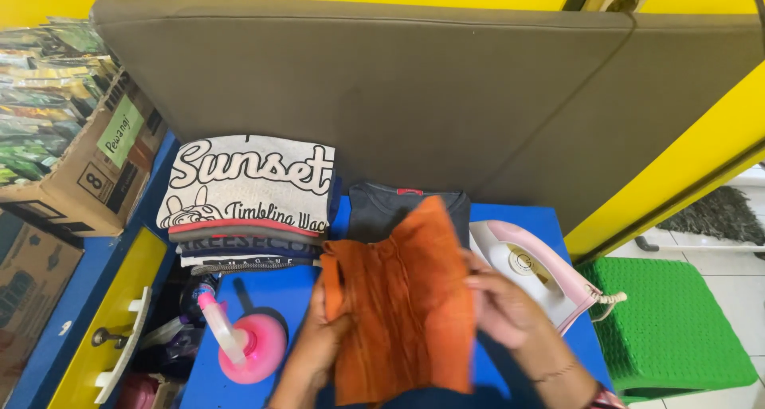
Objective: Ironing and folding t-shirts on a blue table
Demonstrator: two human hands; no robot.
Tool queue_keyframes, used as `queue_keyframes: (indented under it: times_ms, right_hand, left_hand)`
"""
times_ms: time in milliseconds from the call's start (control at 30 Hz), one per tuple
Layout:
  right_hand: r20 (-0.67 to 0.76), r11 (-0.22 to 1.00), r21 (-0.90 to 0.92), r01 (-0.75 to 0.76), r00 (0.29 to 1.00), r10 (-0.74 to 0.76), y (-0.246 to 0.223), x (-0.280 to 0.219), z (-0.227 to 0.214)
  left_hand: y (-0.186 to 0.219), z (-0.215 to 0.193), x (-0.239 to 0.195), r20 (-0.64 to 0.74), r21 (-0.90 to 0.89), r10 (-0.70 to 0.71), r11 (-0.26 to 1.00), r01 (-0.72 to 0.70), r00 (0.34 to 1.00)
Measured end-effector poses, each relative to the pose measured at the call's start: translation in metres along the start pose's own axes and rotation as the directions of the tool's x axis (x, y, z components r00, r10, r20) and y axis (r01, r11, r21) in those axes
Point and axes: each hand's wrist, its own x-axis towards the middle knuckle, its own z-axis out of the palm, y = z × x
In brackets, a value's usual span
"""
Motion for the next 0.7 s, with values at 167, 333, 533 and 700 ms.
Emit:
queue_keyframes:
  times_ms: [167,333,533,700]
  right_hand:
    - [-0.496,0.937,-0.347,-0.034,0.855,-0.153,-0.026,-0.045,-0.057]
    - [-0.354,0.165,-0.935,-0.313,0.819,-0.452,0.0,-0.069,-0.117]
    - [0.237,-0.428,-0.904,0.014,0.849,-0.472,0.037,-0.045,-0.049]
    - [0.082,-0.663,-0.742,-0.097,0.969,-0.233,0.066,-0.016,-0.073]
  left_hand:
    - [0.011,-0.018,-0.001,-0.145,0.343,-0.101,0.928,0.146,0.984]
    - [0.004,-0.023,0.001,-0.117,0.83,0.075,0.555,0.056,0.99]
    - [-0.007,0.029,-0.016,0.197,0.978,0.044,-0.078,-0.193,0.979]
    - [-0.039,0.011,-0.008,0.076,0.967,-0.207,-0.223,-0.122,0.975]
